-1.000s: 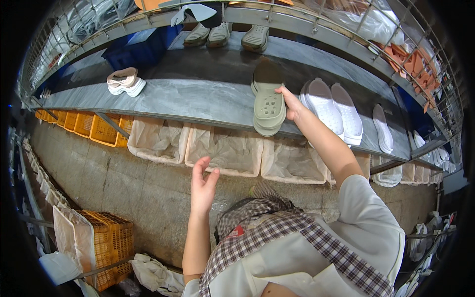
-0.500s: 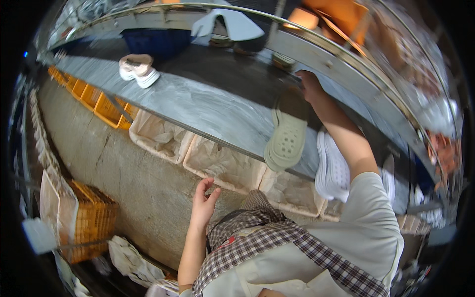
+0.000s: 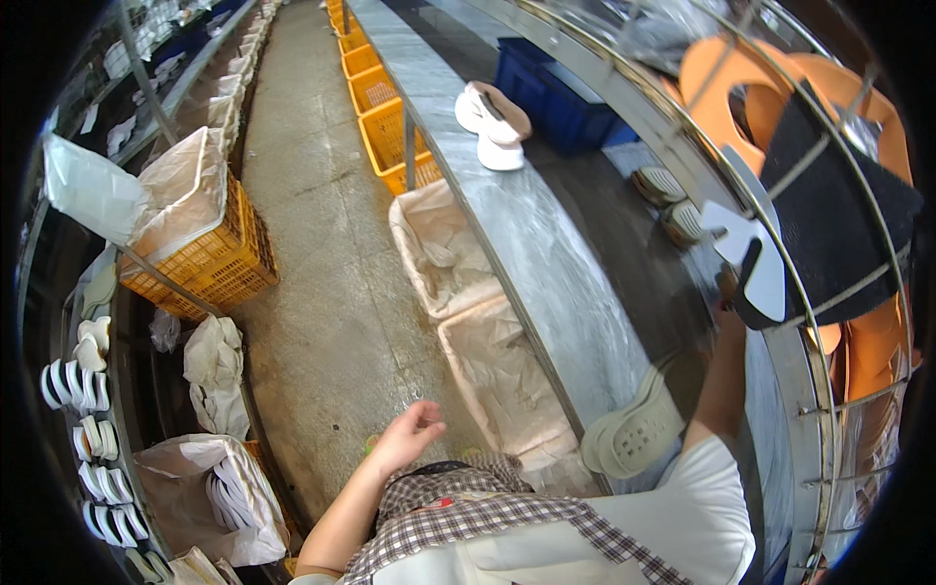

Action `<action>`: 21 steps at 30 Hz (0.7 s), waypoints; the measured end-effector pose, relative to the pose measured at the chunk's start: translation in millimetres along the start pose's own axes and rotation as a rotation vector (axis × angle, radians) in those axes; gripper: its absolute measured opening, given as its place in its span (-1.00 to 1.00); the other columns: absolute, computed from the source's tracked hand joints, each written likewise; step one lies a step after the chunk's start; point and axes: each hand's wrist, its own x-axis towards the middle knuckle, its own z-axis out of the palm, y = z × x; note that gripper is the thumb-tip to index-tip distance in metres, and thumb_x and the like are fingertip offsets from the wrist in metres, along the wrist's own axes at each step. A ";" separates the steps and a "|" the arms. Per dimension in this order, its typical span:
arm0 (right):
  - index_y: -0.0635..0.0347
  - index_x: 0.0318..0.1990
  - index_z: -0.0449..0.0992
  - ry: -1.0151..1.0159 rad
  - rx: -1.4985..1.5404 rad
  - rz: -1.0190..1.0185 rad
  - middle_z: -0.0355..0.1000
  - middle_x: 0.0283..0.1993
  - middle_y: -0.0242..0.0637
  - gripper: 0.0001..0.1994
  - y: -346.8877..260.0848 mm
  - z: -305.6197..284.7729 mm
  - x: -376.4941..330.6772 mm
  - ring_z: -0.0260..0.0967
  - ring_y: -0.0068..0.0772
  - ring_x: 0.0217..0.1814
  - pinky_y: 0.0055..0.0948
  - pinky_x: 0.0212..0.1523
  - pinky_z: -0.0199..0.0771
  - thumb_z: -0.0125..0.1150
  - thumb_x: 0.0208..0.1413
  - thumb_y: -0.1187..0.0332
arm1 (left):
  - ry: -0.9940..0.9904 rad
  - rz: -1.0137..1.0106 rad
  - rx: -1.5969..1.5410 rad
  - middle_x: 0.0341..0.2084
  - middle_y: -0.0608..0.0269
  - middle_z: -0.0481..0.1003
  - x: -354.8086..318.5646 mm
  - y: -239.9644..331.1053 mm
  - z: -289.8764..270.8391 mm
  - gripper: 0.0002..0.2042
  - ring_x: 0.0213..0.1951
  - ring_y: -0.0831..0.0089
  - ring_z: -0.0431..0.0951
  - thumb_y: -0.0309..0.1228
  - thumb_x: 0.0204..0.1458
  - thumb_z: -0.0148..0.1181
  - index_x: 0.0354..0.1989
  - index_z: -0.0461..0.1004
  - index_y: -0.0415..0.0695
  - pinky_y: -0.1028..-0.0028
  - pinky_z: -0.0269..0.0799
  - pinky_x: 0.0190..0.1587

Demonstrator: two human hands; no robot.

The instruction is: The person picks up various footwear items from a metal shelf, turns them over to view the soles, and places them back. The person handles white sandals, white sneakers, and green clogs one at a time.

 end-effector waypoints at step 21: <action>0.45 0.24 -0.04 -0.730 -0.855 0.468 0.21 0.14 0.11 -0.29 340.8 80.0 -541.3 0.31 -0.06 0.11 -0.13 0.06 0.43 0.17 -0.09 0.54 | -0.165 0.129 -0.940 0.17 -0.03 0.15 17.9 54.2 -210.7 -0.29 0.16 0.12 0.25 -0.26 0.13 0.06 0.31 -0.29 -0.05 0.09 0.31 0.10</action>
